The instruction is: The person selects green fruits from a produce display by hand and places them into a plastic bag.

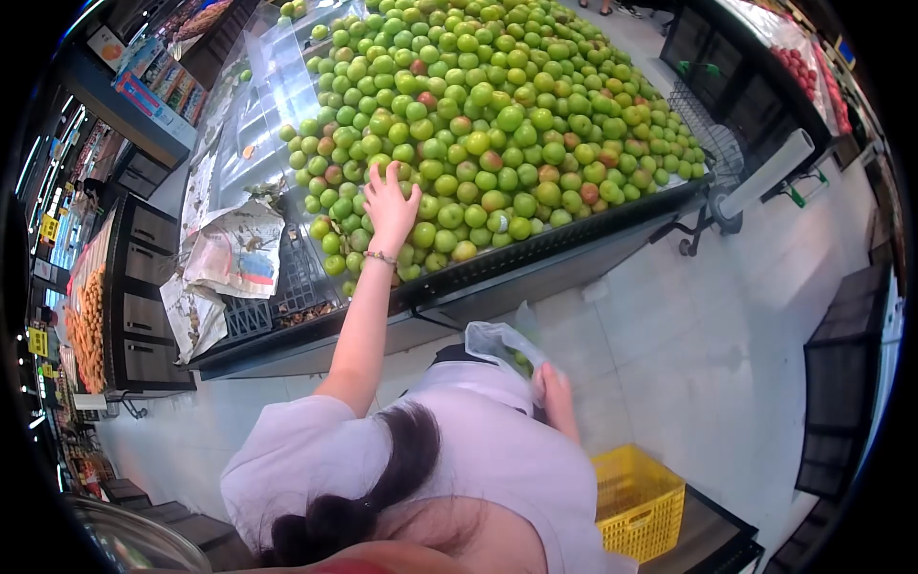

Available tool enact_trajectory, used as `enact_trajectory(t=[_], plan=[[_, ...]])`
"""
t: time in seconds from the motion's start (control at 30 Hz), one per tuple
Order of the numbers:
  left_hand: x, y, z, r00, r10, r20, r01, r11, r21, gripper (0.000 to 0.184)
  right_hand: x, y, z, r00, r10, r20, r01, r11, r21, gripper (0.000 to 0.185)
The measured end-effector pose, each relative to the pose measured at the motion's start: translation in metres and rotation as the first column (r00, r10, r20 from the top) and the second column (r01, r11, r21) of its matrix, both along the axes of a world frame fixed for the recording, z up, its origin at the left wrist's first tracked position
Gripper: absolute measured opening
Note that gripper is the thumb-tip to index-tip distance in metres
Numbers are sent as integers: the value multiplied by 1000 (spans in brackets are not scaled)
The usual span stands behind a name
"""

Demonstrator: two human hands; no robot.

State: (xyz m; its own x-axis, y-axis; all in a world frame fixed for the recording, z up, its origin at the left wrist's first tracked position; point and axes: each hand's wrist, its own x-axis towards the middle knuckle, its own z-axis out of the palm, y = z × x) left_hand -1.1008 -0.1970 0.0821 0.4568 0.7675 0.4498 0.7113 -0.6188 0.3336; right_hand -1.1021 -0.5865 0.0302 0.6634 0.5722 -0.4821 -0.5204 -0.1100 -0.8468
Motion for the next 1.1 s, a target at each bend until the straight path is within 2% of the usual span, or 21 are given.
enact_trajectory(t=[0.03, 0.13, 0.27, 0.43, 0.63, 0.7, 0.83, 0.97, 1.07, 1.1], plan=[[0, 3, 0, 1000, -22, 22, 22, 1000, 5, 50, 0, 4, 2, 1000, 11, -6, -11, 1000, 12, 36], [-1, 6, 2, 995, -92, -34, 93, 996, 12, 51, -2, 19, 1, 994, -113, 5, 113, 992, -55, 36], [-4, 12, 11, 990, -130, -59, 126, 989, -74, 48, 0, 25, -16, 997, -78, -19, 78, 997, -16, 35], [-3, 13, 11, 996, -78, -31, 74, 992, -99, 44, 2, 35, -16, 995, -93, 27, 95, 994, -62, 35], [0, 11, 1, 991, -122, 56, 124, 991, -43, 40, 5, 27, -30, 997, -73, 9, 73, 997, -10, 34], [1, 10, 0, 996, -85, 27, 85, 996, 1, 36, 5, 24, -31, 997, -81, 6, 81, 997, -12, 33], [1, 11, -1, 998, -58, 26, 59, 998, -19, 31, 5, 24, -23, 986, -163, 20, 164, 985, -58, 32], [-2, 20, 0, 948, -35, 316, 82, 987, -138, 28, 9, 10, -26, 992, -122, 8, 122, 992, -35, 32], [1, 19, 9, 797, -77, 600, 173, 979, -104, 25, 11, 8, -22, 989, -145, 10, 145, 989, -40, 33], [0, 17, 13, 723, -37, 690, 230, 954, -190, 23, 12, 4, -25, 990, -138, 10, 138, 990, -30, 34]])
